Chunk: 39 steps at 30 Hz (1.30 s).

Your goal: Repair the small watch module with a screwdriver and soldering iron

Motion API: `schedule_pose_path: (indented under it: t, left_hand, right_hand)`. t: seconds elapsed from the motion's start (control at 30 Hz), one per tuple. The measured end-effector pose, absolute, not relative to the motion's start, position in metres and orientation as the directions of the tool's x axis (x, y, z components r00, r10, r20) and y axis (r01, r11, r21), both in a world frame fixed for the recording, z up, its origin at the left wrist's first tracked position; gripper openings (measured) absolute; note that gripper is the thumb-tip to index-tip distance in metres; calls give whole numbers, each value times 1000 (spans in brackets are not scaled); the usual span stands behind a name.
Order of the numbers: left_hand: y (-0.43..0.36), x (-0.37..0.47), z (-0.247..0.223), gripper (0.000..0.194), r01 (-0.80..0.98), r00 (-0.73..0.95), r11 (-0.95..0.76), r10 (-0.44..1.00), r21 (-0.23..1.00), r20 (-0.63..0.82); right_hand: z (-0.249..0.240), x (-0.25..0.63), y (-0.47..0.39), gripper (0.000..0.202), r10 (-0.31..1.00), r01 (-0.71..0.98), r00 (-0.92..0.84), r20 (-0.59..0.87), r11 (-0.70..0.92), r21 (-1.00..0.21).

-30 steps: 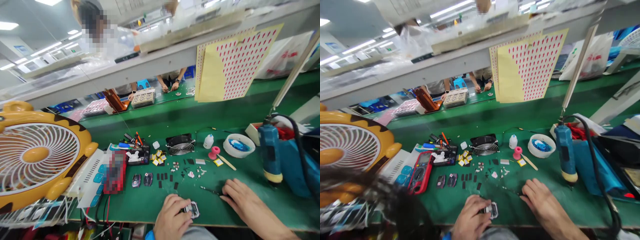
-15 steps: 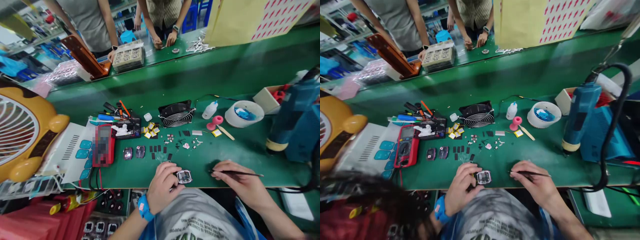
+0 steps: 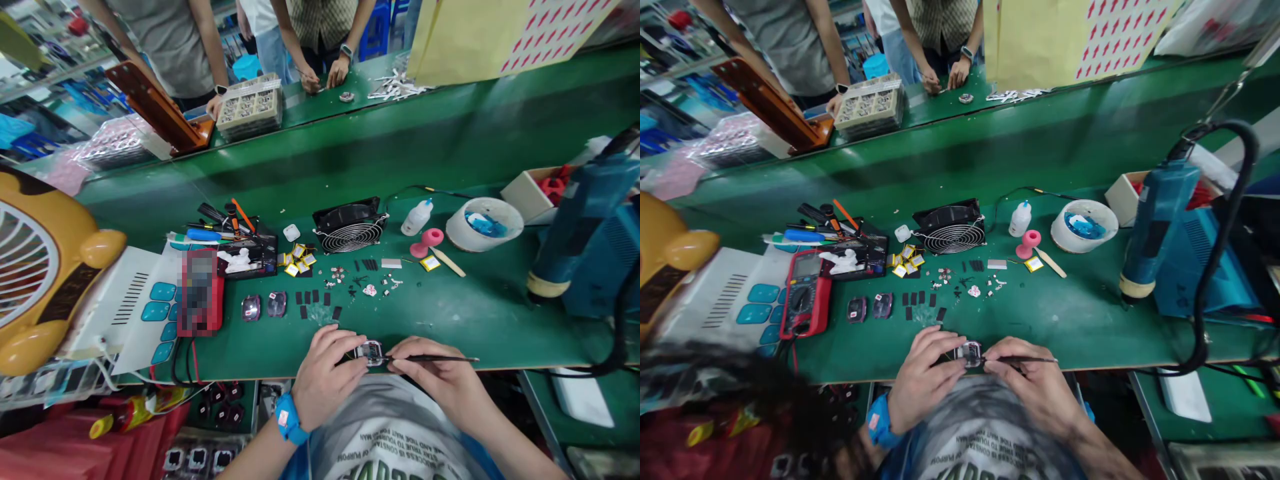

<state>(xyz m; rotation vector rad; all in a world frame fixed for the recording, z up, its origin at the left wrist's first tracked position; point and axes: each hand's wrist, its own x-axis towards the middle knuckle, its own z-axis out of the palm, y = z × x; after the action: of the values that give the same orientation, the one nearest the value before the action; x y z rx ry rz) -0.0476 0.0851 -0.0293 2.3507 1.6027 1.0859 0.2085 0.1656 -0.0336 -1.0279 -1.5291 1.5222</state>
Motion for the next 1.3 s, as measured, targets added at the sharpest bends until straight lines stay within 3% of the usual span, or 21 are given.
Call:
schedule_pose_path:
  t: [0.43, 0.67, 0.97, 1.3]
  left_hand:
    - [86, -49, -29, 18, 797, 206, -429, 855, 425, 476]
    - [86, -51, -28, 28, 796, 228, -433, 862, 424, 453]
    - [89, -51, -23, 19, 798, 249, -450, 852, 402, 460]
    - [91, -51, -18, 20, 809, 260, -445, 857, 383, 446]
  right_hand:
    - [-17, 210, 177, 19, 841, 30, -541, 27, 52, -998]
    - [-17, 210, 174, 23, 857, 43, -513, -35, -15, -999]
    - [-18, 207, 158, 33, 898, 85, -390, -205, -187, -979]
    - [-18, 198, 161, 33, 900, 62, -391, -192, -182, -981]
